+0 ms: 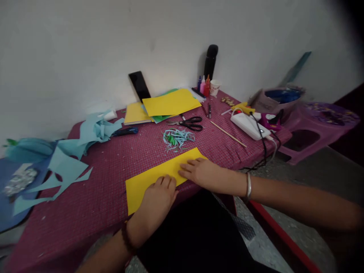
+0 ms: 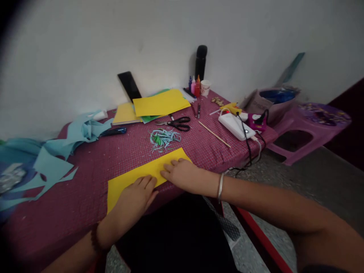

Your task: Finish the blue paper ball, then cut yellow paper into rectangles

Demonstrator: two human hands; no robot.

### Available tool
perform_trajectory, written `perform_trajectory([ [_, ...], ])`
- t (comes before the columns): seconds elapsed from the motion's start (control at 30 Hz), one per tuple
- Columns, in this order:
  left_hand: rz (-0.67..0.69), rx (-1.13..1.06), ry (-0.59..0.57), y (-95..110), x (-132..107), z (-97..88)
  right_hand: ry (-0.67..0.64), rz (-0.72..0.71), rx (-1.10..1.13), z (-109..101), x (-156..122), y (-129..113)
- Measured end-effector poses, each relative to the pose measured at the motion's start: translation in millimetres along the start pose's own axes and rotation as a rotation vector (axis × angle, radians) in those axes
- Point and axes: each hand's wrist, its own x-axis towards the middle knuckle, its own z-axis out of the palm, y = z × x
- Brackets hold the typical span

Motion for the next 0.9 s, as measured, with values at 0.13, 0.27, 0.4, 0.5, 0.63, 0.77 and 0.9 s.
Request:
perform_trajectory([
  [0.13,-0.049,-0.007,0.027,0.3,1.5,-1.2,0.026,0.021,0.07,-2.0,6.6,-0.3],
  [0.27,-0.05,0.119,0.08,-2.3,-15.7,4.8,0.071,0.034,0.116,-6.8,-5.4,-6.7],
  [0.4,0.036,0.176,0.191,-9.4,-48.6,24.8,0.108,0.052,0.147,8.6,-33.0,-10.2],
  [0.5,0.083,0.165,0.268,-19.1,-66.6,44.3,0.115,0.096,0.172,29.5,-53.8,-6.5],
  [0.63,0.087,0.106,0.342,-31.6,-76.3,63.1,0.174,0.14,0.206,48.8,-74.5,5.9],
  [0.77,0.095,-0.045,0.343,-42.2,-83.8,66.8,0.204,0.152,0.237,56.0,-86.6,15.4],
  [0.9,0.131,-0.249,0.269,-53.2,-83.6,55.1,0.178,0.142,0.296,45.8,-90.1,17.9],
])
